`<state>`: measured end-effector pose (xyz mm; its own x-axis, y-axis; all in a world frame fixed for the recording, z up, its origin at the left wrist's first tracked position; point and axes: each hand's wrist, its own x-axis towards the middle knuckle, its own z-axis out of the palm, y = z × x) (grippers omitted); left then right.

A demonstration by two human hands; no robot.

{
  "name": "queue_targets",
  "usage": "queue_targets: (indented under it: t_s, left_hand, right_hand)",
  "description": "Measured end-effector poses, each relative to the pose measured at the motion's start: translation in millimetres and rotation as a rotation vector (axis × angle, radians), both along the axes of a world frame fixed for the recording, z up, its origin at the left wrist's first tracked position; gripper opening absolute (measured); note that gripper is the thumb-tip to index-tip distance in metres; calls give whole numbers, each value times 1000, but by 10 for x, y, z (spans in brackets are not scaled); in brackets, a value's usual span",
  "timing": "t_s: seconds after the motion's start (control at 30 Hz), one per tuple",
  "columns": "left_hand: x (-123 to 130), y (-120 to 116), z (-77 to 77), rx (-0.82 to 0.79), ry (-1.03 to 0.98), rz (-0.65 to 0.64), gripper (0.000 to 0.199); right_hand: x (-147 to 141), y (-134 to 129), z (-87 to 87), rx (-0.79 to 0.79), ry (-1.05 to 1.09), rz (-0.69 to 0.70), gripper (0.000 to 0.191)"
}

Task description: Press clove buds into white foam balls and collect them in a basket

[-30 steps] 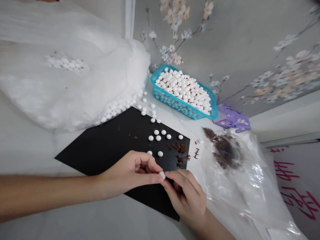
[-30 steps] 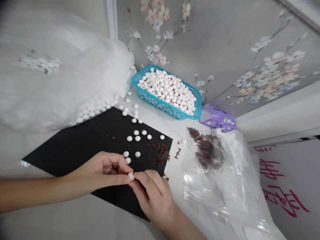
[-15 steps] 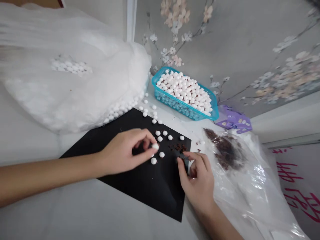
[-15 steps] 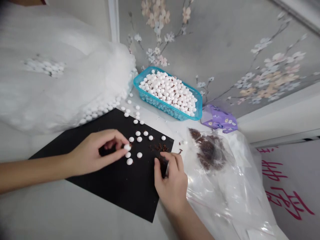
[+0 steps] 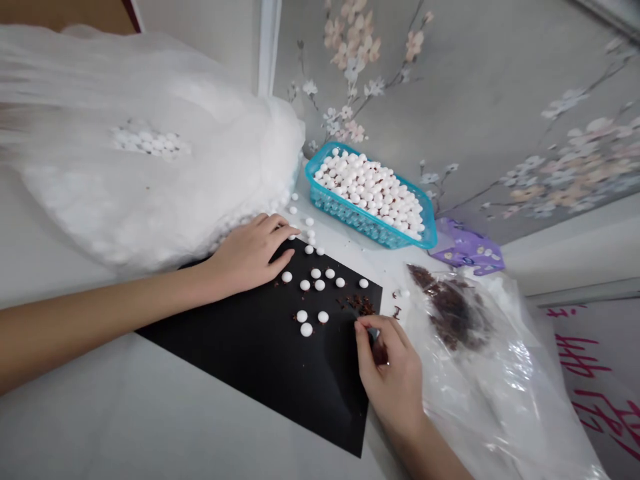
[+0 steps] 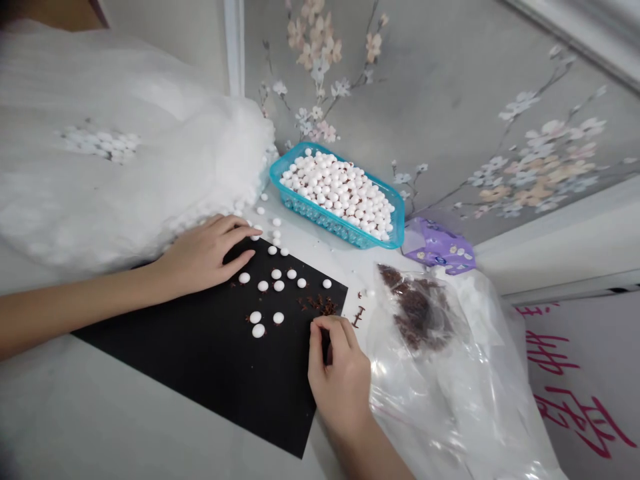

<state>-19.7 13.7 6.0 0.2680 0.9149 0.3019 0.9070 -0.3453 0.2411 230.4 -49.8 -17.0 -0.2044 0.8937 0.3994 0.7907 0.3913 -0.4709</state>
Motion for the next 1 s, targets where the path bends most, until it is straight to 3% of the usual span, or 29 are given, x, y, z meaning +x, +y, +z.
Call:
queue_targets:
  t_s: [0.17, 0.3, 0.4, 0.47, 0.53, 0.6, 0.77, 1.0]
  left_hand:
    - [-68, 155, -6, -74, -116, 0, 32]
    - [6, 44, 106, -198, -401, -5, 27]
    - [227, -273, 190, -472, -823, -49, 26]
    - [402, -543, 202, -759, -1111, -134, 23]
    - [543, -778, 172, -1058, -1273, -203, 18]
    - [622, -918, 115, -1208, -1371, -199, 18]
    - [637, -883, 10, -1277, -1494, -132, 15]
    - [634, -825, 38, -1310, -1508, -76, 18]
  right_hand:
    - [4, -41, -6, 74, 51, 64, 8]
    - [13, -50, 19, 147, 104, 124, 13]
    - [28, -48, 57, 145, 167, 140, 11]
    - [32, -59, 77, 124, 218, 135, 10]
    - [19, -90, 90, 83, 274, 138, 9]
    - [-13, -138, 103, 30, 328, 169, 10]
    - [-93, -247, 143, -27, 381, 258, 14]
    - [-88, -258, 153, 8, 364, 253, 19]
